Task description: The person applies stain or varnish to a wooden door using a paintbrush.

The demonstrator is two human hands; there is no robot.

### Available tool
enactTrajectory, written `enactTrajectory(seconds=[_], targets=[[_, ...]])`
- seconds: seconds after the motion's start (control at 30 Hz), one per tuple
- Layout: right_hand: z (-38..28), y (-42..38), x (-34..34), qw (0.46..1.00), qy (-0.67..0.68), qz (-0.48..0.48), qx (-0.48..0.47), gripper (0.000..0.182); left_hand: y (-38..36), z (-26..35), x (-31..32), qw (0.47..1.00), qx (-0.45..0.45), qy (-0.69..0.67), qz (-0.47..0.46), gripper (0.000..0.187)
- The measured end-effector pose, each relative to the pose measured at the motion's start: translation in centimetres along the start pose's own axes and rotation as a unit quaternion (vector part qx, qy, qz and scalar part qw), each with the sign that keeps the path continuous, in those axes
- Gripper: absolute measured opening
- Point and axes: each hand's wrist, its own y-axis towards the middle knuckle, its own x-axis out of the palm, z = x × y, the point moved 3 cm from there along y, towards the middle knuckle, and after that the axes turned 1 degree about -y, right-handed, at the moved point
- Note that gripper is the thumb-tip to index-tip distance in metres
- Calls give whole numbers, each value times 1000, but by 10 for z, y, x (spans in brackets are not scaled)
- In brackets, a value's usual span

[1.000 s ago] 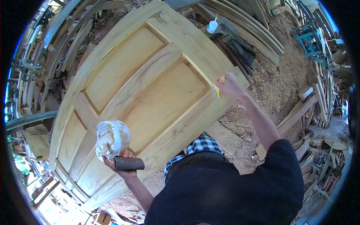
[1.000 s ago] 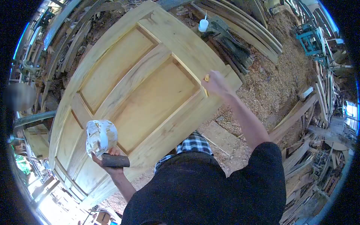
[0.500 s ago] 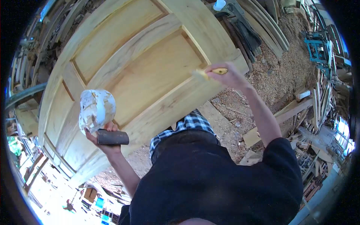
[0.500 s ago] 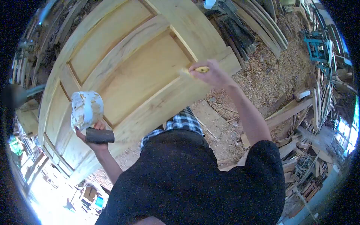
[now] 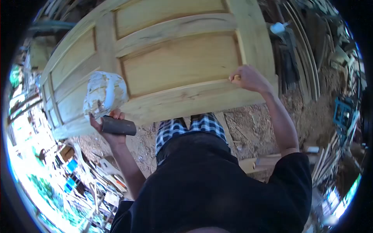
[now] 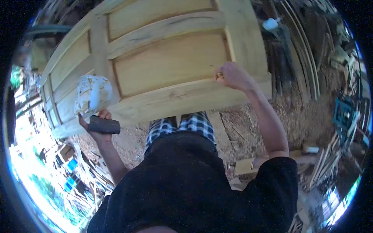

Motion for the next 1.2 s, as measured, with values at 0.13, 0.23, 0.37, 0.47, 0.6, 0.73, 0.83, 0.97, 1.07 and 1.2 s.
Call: enactTrajectory(seconds=[0.13,0.23,0.37,0.47,0.6,0.73,0.83,0.97,1.07,1.2], targets=[[-53,61,66,985,-96,-58,-127,18,-13,18,-37,998,46,-22,38,53],[-99,100,96,977,-76,-64,-190,18,-23,23,-45,996,81,-19,41,55],[-147,113,77,967,181,-89,-154,20,-45,33,-83,991,105,-50,59,55],[-145,124,50,988,49,-124,-72,21,-68,42,-128,985,129,-68,89,55],[-101,165,106,949,-265,-141,-96,18,-94,40,-186,978,139,-88,125,56],[-170,193,168,955,-226,-69,-178,20,-105,40,-219,971,141,-137,137,57],[-223,205,163,980,-12,-82,-180,22,-108,48,-212,966,142,-133,172,57],[-259,215,189,868,461,-133,-126,16,-109,57,-240,975,158,-112,110,58],[-227,213,238,889,451,33,-68,16,-101,60,-238,980,125,-107,109,57],[-135,126,249,934,321,159,-16,19,-82,62,-233,988,110,-74,83,61]])
